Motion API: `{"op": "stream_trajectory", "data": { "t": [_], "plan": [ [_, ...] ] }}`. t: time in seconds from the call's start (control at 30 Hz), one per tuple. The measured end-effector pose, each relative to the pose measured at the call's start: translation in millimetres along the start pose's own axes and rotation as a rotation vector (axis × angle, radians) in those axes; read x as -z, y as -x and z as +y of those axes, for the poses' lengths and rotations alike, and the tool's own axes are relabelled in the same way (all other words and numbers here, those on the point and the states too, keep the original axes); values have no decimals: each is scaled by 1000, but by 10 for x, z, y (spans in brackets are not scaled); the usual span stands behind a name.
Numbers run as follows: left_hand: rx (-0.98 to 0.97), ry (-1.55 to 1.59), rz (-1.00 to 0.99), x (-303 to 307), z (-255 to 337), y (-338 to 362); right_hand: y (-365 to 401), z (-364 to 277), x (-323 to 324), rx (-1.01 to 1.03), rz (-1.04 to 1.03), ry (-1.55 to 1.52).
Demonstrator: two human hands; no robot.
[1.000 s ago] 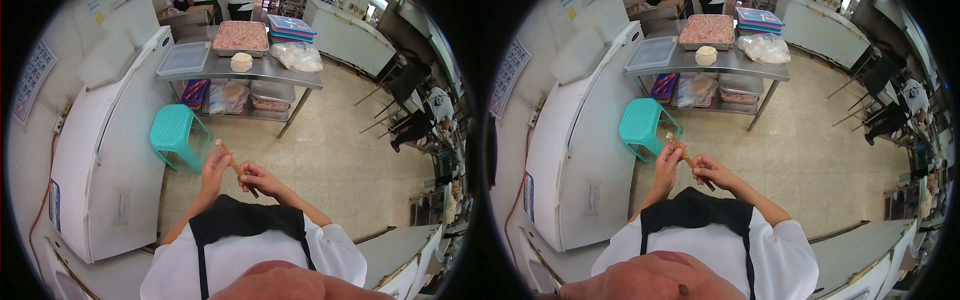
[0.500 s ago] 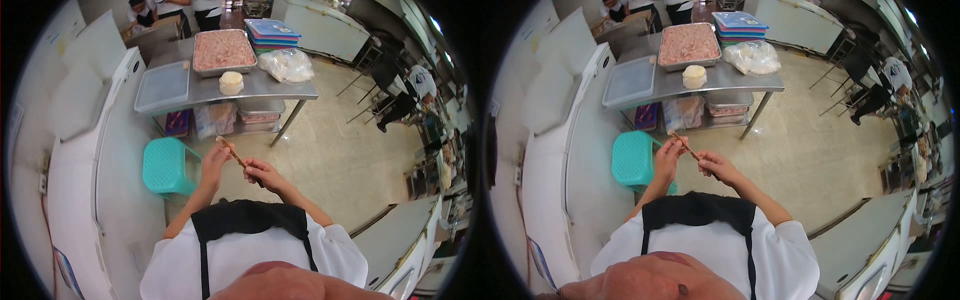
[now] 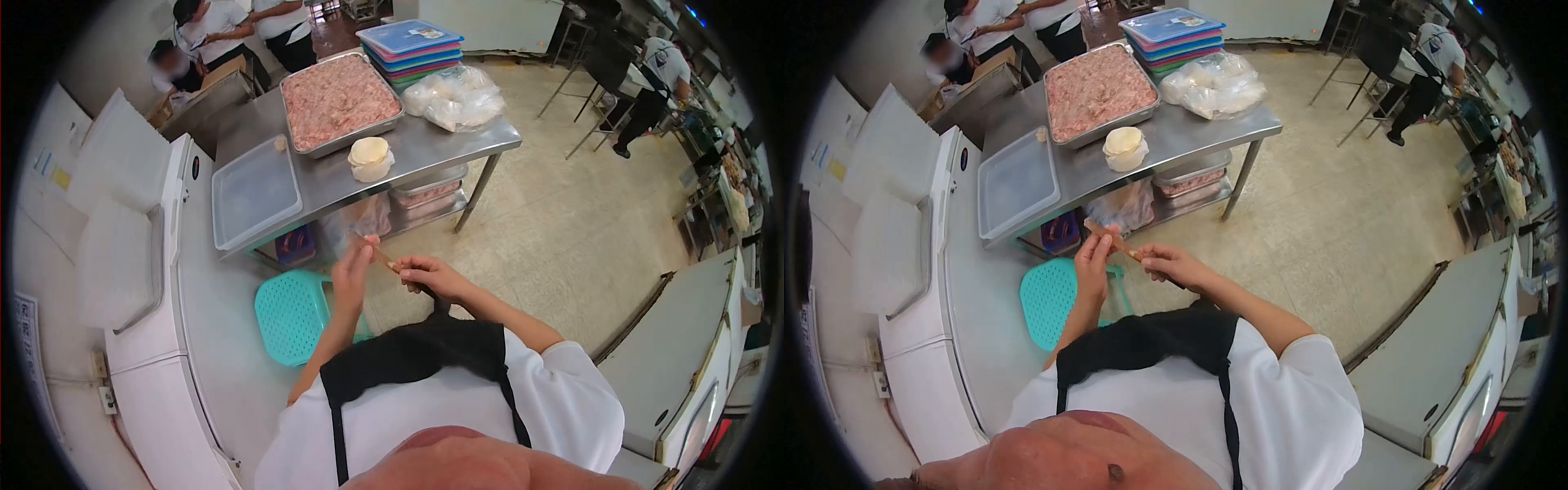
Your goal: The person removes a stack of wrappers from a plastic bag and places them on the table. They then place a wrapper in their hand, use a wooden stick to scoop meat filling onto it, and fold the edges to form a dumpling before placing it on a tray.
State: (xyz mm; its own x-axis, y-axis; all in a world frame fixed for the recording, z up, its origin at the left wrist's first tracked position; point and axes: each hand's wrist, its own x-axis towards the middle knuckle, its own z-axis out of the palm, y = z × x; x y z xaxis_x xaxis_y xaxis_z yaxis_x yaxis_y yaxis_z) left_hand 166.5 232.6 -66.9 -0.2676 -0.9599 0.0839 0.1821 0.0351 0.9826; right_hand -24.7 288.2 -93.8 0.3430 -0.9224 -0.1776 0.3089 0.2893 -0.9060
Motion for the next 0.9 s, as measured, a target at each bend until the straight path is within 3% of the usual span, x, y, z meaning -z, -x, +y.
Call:
{"op": "stream_trajectory", "data": {
  "t": [0.23, 0.37, 0.47, 0.67, 0.77, 0.87, 0.9],
  "plan": [
    [-208, -360, -47, 11, 192, -700, -581, -304, 360, 2, -135, 48],
    [-305, -389, -84, -135, 199, -1265, -949, -674, 787, 16, -137, 118],
    [-344, -601, -128, -371, 430, -1706, -1156, -954, 1134, 18, -120, 122],
    [-304, -433, -152, -564, 122, -2600, -1565, -1447, 1813, -25, -102, 207],
    [-99, -544, -40, -497, -294, -2835, -1766, -1381, 2153, -77, -43, 137],
    [-385, -1102, -19, -439, -614, -2866, -1868, -1456, 2281, -104, 19, 76],
    [-380, -1129, -16, -456, -617, -2886, -1917, -1464, 2317, -101, 41, 54]
  ]
}}
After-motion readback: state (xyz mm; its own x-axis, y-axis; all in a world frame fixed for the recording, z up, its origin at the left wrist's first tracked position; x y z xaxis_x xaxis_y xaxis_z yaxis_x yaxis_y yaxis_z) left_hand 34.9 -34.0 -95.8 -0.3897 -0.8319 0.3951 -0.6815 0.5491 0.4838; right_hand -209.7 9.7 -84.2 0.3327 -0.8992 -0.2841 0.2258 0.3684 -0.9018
